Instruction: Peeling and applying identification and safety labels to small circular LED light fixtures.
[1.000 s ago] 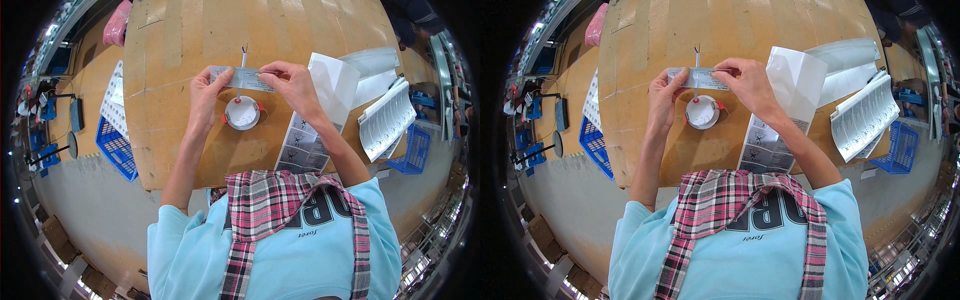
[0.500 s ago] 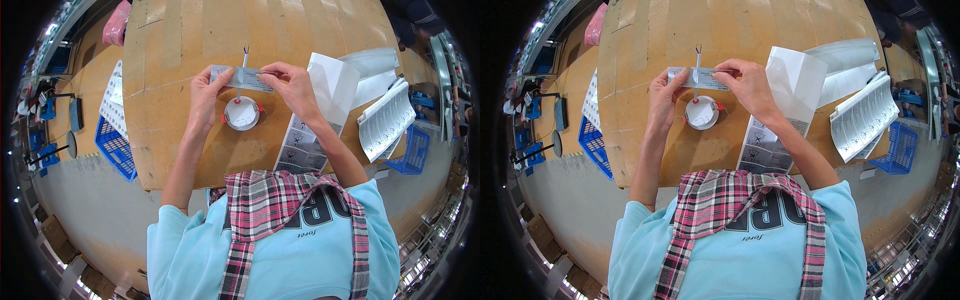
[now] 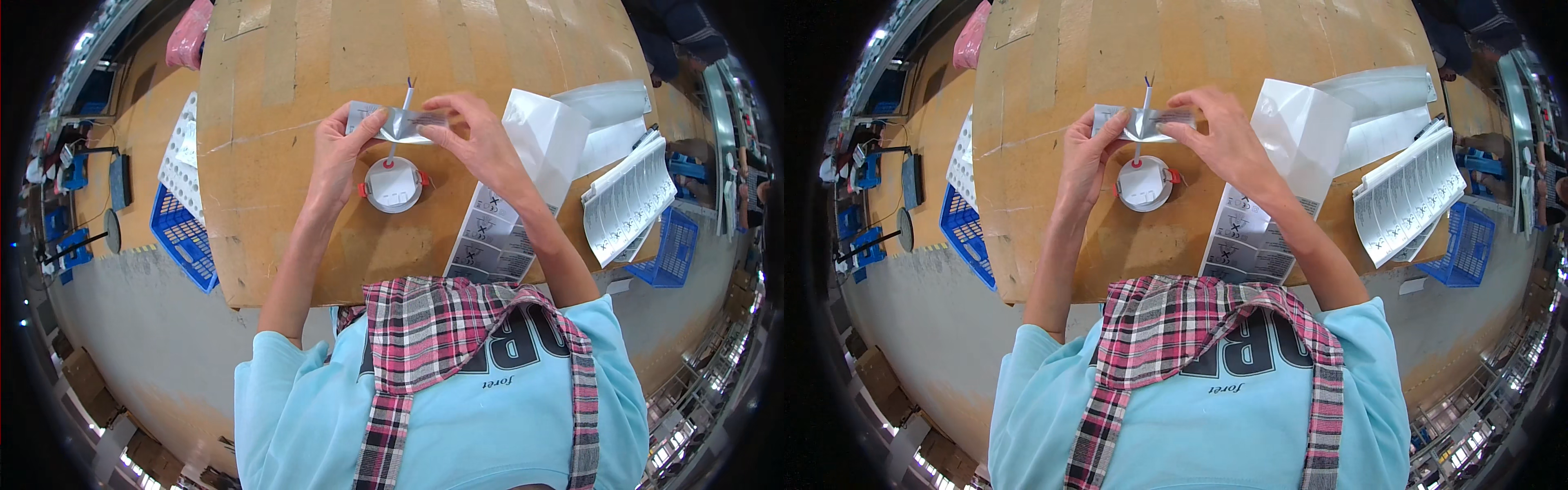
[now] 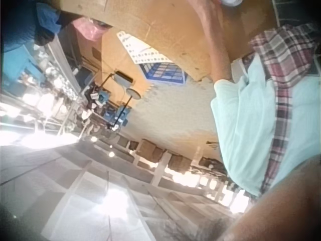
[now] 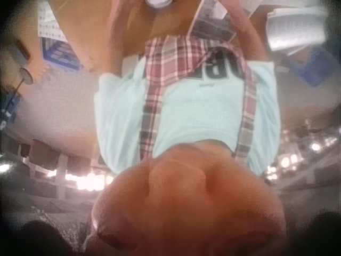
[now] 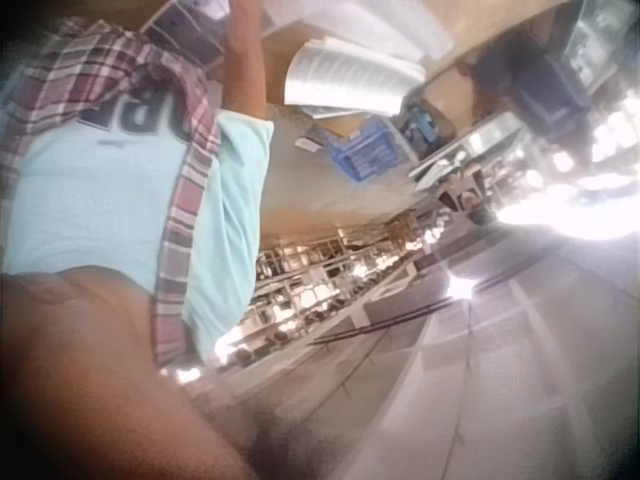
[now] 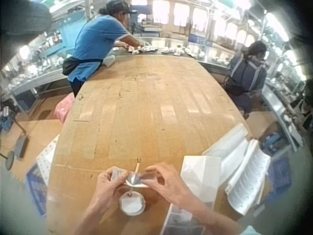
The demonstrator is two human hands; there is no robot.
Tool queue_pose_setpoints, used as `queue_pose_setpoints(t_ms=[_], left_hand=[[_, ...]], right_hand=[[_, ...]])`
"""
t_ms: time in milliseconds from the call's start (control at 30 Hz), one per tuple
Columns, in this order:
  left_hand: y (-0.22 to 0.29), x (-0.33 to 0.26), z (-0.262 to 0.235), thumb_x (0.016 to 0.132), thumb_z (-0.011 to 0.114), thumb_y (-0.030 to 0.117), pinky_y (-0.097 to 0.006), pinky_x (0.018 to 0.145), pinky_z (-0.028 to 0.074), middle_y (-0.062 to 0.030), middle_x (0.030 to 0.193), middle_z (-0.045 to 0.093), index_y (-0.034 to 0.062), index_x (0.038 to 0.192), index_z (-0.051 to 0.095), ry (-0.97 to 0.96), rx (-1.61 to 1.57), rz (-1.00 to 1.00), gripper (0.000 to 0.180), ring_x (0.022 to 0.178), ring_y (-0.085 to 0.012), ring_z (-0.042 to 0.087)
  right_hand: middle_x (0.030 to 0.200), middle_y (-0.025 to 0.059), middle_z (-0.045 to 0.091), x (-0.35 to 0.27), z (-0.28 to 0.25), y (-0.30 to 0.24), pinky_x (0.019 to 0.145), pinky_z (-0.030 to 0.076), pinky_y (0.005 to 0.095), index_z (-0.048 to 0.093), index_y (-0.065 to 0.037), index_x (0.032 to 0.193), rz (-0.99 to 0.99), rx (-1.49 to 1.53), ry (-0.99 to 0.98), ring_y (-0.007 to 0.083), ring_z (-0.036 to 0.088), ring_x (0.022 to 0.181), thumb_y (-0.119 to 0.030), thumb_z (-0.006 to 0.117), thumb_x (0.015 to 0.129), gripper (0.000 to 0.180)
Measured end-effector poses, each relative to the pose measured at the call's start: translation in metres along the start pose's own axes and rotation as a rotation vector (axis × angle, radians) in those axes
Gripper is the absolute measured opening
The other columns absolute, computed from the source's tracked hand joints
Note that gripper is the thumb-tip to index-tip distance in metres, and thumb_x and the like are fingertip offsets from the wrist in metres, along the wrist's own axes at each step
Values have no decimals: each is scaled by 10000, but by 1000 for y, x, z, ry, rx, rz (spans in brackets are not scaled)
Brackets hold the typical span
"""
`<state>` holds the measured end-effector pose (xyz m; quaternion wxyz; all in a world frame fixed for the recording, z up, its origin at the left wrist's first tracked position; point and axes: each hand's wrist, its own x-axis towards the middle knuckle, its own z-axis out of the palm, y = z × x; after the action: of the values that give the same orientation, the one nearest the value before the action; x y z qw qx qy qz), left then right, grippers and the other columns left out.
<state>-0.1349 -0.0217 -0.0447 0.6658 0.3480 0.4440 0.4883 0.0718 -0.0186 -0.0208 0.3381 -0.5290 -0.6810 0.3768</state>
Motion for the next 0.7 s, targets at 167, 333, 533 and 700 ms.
queue_pose_setpoints(t_ms=[167,333,533,700], left_hand=[[-1,1,6,909,664,165,-275,800,541,-61,925,687,9,981,646,-3,79,39,173,836,-102,648],[-3,2,7,912,663,181,-270,783,534,-54,916,686,12,981,650,-22,69,48,183,830,-100,641],[-4,-4,13,952,602,200,-270,785,526,-83,983,664,-28,1157,569,33,1,19,308,868,-122,636],[-20,-20,14,909,637,138,-294,815,518,-132,1036,621,-48,1344,372,239,190,244,542,940,-176,624]], right_hand=[[1127,122,586,13,-6,-13,799,500,369,663,-38,1020,-106,-210,60,272,459,1178,-251,720,815,301],[961,154,680,25,3,-7,818,503,369,676,25,948,170,81,-202,279,632,986,-288,739,774,364],[859,145,697,24,9,-5,784,506,337,678,51,911,171,116,-146,241,670,883,-261,732,783,341],[825,113,690,24,7,1,729,491,306,685,45,897,175,205,-109,183,641,802,-243,735,793,310]])
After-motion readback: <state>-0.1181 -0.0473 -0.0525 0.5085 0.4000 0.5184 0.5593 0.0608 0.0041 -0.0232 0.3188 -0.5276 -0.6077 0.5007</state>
